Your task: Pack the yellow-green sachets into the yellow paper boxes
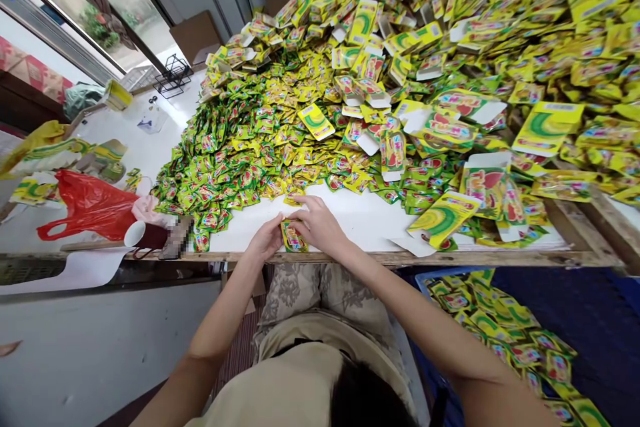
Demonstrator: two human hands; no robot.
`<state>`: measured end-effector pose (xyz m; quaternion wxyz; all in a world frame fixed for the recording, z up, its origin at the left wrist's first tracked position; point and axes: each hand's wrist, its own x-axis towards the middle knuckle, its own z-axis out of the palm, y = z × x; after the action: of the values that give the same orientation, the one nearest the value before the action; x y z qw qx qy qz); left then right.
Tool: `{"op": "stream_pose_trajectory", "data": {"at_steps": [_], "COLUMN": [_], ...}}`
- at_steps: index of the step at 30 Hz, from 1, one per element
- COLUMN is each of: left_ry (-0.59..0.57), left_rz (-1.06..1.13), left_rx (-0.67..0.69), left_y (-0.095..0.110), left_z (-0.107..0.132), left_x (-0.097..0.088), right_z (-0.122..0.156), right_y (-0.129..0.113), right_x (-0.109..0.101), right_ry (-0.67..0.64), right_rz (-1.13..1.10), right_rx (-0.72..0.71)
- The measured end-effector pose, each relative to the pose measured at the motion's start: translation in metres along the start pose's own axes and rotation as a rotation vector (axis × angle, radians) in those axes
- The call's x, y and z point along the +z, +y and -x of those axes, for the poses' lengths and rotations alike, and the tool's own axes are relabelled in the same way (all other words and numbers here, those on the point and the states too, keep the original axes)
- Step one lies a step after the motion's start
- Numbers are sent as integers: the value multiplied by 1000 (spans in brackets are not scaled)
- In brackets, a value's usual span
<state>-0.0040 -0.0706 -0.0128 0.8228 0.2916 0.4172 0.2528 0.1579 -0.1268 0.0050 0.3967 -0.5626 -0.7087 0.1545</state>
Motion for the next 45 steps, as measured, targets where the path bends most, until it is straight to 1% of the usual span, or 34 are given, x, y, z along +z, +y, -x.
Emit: {"op": "stream_pose_trajectory", "data": {"at_steps": [4,8,13,16,20,23,29,36,38,41,43,45], "left_ry": [-5,-14,36,77,113,94,57,39,2,-47,-44,-43], "left_rz": [-5,-19,-120,-175,-211,-185,-130,-116,-103,-20,21,5], "left_rx": [7,25,39,25,6,-18,-28,-15,-1,21,9,-13], "left_y": [0,0,6,11,17,19,18,15,14,13,12,12], "left_z": [0,2,9,9,3,-1,-2,-1,1,3,3,3], "left_x": [-2,0,9,16,21,23,22,19,18,15,11,8], "right_z": [2,2,-1,-4,-7,-7,-2,-5,-5,-3,-3,-4], "right_y": [3,8,13,13,14,16,16,15,16,17,17,16], "right_x": [5,7,4,1,1,0,-7,-10,-10,-9,-9,-8], "right_ry": [35,19,2,-43,-119,-115,-28,-75,-85,-86,-92,-100], "right_rz": [-17,-104,-142,-165,-213,-208,-106,-87,-100,-124,-155,-206], "right_rx": [29,56,1,0,75,58,-14,-80,-71,-16,24,63]}}
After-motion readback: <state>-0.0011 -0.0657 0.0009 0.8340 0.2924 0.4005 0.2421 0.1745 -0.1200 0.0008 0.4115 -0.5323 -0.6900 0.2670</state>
